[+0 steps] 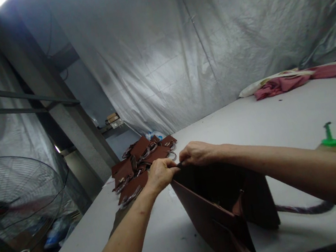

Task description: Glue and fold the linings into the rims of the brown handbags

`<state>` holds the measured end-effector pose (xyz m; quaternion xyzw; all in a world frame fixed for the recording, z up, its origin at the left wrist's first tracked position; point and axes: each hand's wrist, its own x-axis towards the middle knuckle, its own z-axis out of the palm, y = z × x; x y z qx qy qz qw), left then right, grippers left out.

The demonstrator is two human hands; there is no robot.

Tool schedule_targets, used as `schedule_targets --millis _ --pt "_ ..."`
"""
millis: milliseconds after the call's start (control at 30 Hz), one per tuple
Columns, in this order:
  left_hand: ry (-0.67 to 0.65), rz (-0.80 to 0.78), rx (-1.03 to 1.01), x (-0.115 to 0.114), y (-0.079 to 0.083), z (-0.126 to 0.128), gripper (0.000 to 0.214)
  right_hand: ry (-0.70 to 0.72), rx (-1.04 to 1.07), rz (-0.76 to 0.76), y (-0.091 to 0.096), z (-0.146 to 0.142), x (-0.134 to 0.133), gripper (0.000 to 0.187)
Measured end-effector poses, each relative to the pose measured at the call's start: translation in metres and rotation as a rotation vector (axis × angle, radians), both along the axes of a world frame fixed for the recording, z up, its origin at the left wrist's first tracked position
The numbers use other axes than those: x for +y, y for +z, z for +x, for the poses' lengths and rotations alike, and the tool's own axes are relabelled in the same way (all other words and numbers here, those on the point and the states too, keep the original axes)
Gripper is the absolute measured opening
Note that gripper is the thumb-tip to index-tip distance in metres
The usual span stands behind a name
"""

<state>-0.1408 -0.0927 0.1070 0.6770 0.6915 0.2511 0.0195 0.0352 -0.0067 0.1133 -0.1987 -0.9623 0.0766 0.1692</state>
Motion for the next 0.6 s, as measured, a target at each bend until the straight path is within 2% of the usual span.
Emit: schedule_targets --millis 100,200,333,433,500,600 --pt "-0.001 0.013 0.013 -0.002 0.001 0.002 0.017 -0.068 -0.021 0.159 0.0 -0.005 -0.005 0.023" --pt "0.02 0.019 0.025 -0.005 0.003 0.004 0.016 -0.099 -0.02 0.194 0.001 -0.005 -0.01 0.024" --pt "0.007 0.025 0.054 -0.007 0.004 0.007 0.016 -0.033 -0.078 0.195 0.005 0.0 -0.017 0.027" --pt "-0.037 0.037 0.045 -0.009 0.003 0.009 0.014 0.016 -0.139 0.258 0.006 -0.001 -0.021 0.025" --pt "-0.093 -0.017 -0.044 -0.013 0.003 0.009 0.014 0.051 -0.154 0.29 0.006 0.0 -0.022 0.023" --pt "-0.168 -0.132 -0.353 -0.025 0.006 0.007 0.028 0.116 -0.077 0.244 0.009 0.011 -0.02 0.022"
